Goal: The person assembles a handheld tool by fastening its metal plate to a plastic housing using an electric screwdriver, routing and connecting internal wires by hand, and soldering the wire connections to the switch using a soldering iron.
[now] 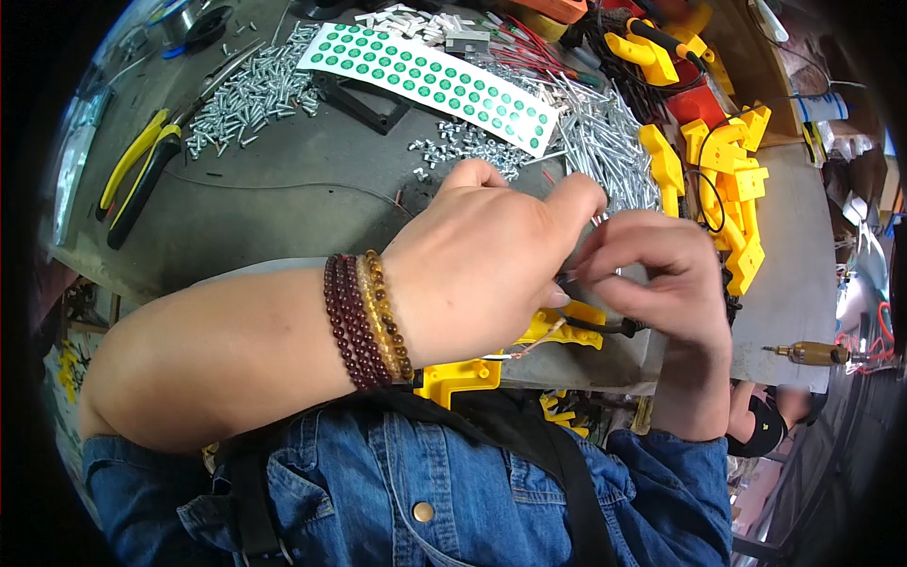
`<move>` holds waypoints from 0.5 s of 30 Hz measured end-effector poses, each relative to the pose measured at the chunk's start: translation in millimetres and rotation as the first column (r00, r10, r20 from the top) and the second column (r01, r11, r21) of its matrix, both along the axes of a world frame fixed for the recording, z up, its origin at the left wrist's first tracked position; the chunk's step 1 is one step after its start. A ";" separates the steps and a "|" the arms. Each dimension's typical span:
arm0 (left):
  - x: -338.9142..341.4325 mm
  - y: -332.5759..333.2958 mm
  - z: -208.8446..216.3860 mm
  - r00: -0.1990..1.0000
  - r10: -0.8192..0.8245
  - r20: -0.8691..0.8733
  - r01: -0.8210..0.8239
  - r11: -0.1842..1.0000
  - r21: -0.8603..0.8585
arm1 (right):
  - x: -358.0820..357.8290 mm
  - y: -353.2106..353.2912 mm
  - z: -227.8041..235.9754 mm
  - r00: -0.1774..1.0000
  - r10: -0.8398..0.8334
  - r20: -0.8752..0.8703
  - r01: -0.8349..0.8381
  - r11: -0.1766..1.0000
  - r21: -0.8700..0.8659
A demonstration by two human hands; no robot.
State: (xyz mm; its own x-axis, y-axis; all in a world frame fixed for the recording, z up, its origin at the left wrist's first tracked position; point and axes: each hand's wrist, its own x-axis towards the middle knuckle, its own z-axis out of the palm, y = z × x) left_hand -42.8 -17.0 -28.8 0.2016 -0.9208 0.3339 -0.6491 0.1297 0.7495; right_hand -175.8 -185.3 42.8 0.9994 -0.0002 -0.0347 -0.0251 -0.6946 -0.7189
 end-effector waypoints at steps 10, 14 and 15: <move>3.9 -0.9 2.8 0.999 -0.042 0.028 0.042 0.999 0.028 | -9.9 7.7 1.7 0.989 -0.105 0.102 0.129 0.956 -0.264; 4.1 -2.1 5.7 0.998 -0.055 0.003 0.055 0.997 0.061 | -10.6 13.0 6.0 0.986 -0.123 0.114 0.152 0.940 -0.305; 3.7 -1.8 5.7 0.998 -0.057 0.002 0.057 0.997 0.059 | -11.3 13.3 6.4 0.981 -0.194 -0.016 0.186 0.959 -0.213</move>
State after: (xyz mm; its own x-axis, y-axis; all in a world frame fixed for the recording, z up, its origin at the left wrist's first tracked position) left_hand -39.1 -18.8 -23.1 0.1469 -0.9490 0.2791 -0.6451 0.1220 0.7543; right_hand -187.1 -172.0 49.2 0.9783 -0.2009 -0.0502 -0.1947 -0.8096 -0.5538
